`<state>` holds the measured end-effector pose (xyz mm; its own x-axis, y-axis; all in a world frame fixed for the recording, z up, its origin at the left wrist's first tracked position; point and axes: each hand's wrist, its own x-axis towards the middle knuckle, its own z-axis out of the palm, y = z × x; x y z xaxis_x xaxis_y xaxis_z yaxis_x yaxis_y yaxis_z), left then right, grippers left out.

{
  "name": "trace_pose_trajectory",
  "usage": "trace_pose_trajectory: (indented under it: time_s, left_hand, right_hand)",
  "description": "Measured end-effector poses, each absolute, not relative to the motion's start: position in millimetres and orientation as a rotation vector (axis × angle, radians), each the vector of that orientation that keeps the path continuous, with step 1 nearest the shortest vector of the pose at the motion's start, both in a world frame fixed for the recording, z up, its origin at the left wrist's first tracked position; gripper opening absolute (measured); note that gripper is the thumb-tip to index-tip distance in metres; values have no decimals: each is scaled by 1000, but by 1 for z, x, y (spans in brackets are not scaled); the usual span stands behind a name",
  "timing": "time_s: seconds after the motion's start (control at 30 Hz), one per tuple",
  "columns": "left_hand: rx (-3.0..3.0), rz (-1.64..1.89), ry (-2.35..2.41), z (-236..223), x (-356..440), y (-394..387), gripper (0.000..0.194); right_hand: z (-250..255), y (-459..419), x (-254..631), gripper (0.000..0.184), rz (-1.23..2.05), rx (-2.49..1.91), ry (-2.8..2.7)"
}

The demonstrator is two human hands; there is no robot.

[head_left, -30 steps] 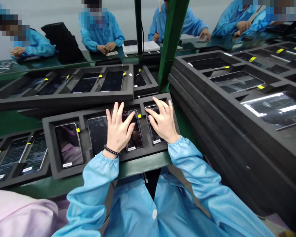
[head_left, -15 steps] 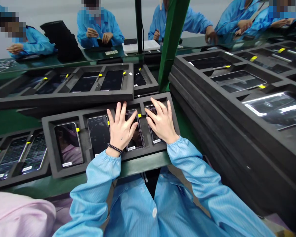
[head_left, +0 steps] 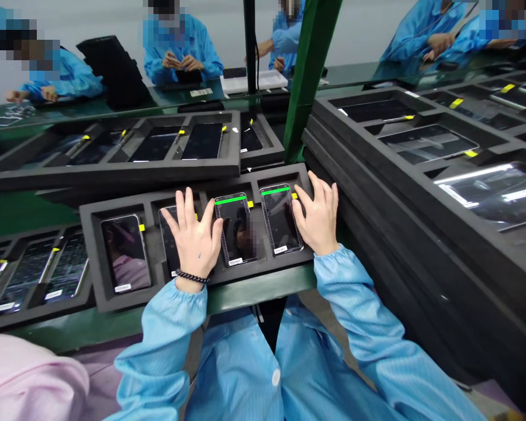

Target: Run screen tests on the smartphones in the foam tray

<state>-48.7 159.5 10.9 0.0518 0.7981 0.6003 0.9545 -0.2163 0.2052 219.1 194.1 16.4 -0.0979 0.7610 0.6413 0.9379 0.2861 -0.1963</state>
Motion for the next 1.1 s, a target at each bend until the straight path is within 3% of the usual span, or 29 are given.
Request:
trace_pose_trajectory:
  time_s: [0.67,1.1]
  left_hand:
    - [-2218,-834,-1789,-18,-40,87,46]
    - [-2391,-698,-1658,-12,-50,54,32]
  right_hand:
    - [-9,122,232,32,-251,-1507,-2015]
    - [2,105,252,23,-191,-1327,-2207]
